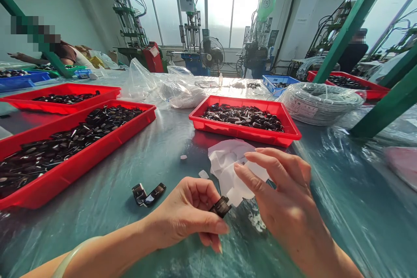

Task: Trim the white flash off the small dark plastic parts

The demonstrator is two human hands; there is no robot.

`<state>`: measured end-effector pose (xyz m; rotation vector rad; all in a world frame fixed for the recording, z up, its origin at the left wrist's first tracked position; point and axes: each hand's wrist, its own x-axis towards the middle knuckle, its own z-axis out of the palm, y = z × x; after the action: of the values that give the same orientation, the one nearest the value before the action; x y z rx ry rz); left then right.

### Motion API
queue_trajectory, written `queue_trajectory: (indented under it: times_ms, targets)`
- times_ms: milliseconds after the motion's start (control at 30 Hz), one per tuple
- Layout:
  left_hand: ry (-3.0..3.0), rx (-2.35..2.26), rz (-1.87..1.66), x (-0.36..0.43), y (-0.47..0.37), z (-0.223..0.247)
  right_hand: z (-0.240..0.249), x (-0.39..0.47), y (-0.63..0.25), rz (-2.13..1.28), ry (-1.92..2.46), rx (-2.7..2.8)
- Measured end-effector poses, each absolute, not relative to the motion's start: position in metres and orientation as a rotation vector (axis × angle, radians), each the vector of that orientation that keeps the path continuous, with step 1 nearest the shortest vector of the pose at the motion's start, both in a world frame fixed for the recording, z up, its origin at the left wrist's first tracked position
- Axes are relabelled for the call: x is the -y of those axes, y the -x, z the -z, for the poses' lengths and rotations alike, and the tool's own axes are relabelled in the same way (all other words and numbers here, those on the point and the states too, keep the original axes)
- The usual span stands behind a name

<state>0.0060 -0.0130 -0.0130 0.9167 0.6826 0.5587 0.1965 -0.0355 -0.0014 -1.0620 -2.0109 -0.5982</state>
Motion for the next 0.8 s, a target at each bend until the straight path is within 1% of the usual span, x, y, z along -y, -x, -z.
queue_trajectory:
  times_ms: [500,800]
  targets:
    - [-0.905,-0.677,-0.548,0.0135,-0.0053,0.0130,-0.0018,0.0345,-0.1966,0.651,1.034,2.040]
    - [-0.937,-0.681,-0.540,0.0127,-0.0041,0.0117,0.0021,0.0308,-0.1991,0.577,1.050,2.084]
